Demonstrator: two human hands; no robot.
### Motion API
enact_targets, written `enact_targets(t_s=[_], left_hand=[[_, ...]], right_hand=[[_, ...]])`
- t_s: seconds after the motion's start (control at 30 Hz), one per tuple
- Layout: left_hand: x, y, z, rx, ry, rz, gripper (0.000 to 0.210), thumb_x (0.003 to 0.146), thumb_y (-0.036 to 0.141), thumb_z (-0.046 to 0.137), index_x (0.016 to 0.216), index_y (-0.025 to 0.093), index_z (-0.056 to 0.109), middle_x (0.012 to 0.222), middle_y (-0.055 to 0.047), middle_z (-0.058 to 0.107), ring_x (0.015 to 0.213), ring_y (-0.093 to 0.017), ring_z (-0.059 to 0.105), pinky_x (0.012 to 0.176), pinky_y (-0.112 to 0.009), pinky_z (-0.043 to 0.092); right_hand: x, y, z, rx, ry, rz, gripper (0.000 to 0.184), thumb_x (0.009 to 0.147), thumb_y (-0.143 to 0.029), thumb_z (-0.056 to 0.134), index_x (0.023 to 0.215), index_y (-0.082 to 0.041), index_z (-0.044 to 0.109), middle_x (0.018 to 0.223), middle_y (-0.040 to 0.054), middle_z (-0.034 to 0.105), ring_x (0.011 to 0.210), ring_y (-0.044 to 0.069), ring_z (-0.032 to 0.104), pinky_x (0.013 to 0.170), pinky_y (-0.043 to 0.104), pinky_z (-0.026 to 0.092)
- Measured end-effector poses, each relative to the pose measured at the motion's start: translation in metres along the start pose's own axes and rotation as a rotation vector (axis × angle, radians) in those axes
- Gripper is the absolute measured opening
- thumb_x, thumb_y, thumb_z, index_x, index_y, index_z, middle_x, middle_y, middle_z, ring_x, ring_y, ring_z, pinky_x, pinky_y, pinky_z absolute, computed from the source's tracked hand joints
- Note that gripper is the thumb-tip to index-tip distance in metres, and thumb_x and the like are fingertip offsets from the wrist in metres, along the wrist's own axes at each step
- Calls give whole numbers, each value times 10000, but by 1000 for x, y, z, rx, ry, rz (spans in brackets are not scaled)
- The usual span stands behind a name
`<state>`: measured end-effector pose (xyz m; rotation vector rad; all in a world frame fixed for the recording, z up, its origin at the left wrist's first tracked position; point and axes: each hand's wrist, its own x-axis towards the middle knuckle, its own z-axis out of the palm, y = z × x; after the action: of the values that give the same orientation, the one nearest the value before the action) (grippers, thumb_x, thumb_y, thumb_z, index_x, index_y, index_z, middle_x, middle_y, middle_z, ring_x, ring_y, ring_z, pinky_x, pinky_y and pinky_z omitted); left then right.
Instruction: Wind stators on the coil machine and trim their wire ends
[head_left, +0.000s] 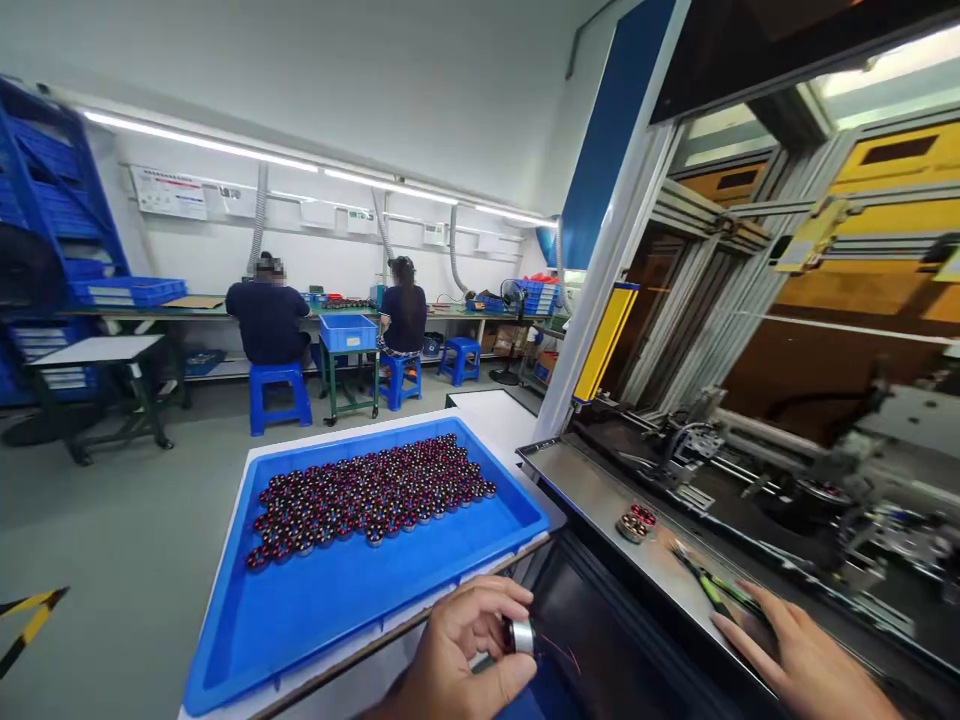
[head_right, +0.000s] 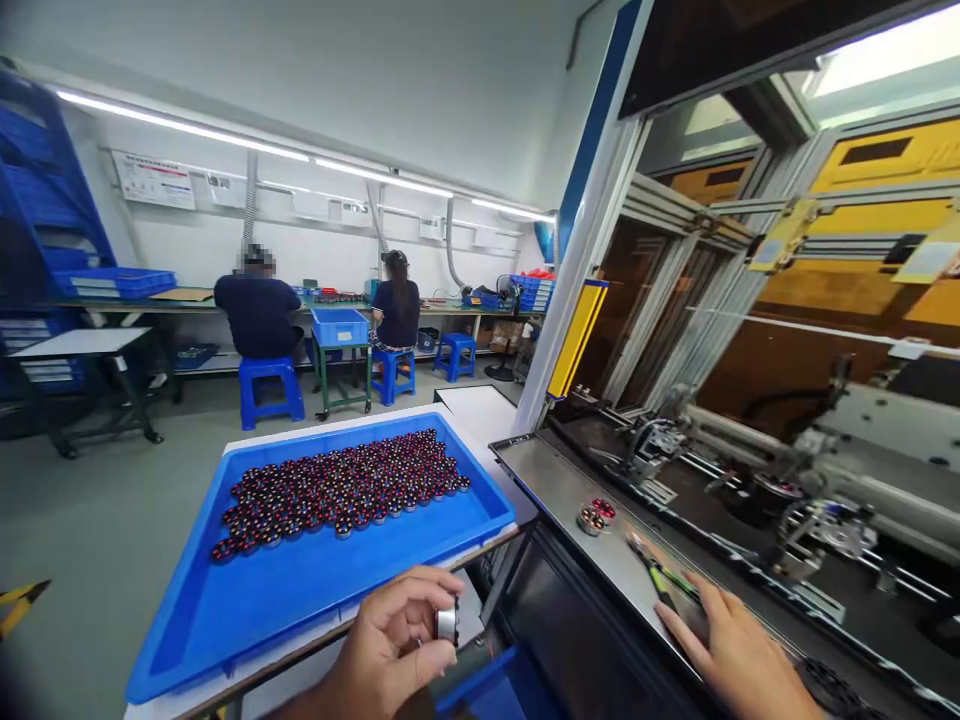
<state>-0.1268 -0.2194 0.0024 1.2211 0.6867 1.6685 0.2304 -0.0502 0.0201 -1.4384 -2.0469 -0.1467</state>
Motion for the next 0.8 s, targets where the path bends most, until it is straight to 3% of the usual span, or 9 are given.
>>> enact_targets(t_s=[0.13, 0.27, 0.37, 0.47, 0.6, 0.67, 0.8], left_hand=[[-8, 16, 14, -17, 7, -69, 261, 774, 90, 740, 1000, 220, 726, 1195, -87, 656, 831, -108, 655, 733, -209, 532], [-10, 26, 24, -34, -59, -106, 260, 805, 101, 729, 1021, 246, 716, 1218, -63, 650, 847, -110, 668, 755, -222, 568], [-10, 30, 31, -18, -94, -113, 238, 836, 117, 707, 1028, 257, 706, 1222, -50, 650, 824, -103, 671, 726, -213, 584], [-12, 31, 38, 30, -144, -111, 300, 867, 120, 675, 1115, 289, 666, 1240, -45, 648, 839, -107, 674, 732, -220, 592], [-16, 25, 42, 119, -221, 19, 428, 887, 63, 625, 1229, 318, 585, 1300, -65, 631, 930, -138, 680, 762, -242, 593], [-16, 21, 43, 180, -281, 120, 438, 875, 30, 619, 1224, 294, 592, 1335, -93, 612, 1095, -204, 648, 769, -256, 598], [-15, 16, 48, 294, -351, 209, 434, 853, 0, 626, 1205, 254, 627, 1345, -116, 601, 1174, -240, 613, 765, -266, 609]], right_hand=[[-3, -27, -18, 193, -86, 210, 329, 542, -498, 593, 756, -254, 542, 856, 247, 693, 904, 508, 659, 886, 704, 478], [-7, -29, -27, 245, -110, 355, 333, 562, -425, 647, 814, -218, 576, 945, 208, 683, 1041, 449, 635, 1005, 645, 429], [-14, -24, -42, 378, -64, 481, 340, 659, -434, 648, 899, -200, 595, 938, 149, 676, 951, 354, 679, 910, 547, 531], [-36, -40, -69, 613, -3, 565, 430, 809, -530, 497, 1054, -184, 574, 919, 118, 674, 789, 277, 704, 736, 458, 598], [-114, -98, -88, 934, 21, 603, 561, 893, -655, 343, 1119, -199, 581, 1080, 146, 676, 757, 237, 697, 642, 393, 600], [-170, -132, -77, 1296, -43, 672, 538, 847, -655, 540, 1160, -221, 603, 1062, 118, 678, 633, 184, 657, 536, 313, 550], [-267, -183, -37, 1568, -217, 783, 524, 779, -568, 732, 1168, -227, 648, 891, 58, 665, 537, 115, 592, 497, 226, 471]])
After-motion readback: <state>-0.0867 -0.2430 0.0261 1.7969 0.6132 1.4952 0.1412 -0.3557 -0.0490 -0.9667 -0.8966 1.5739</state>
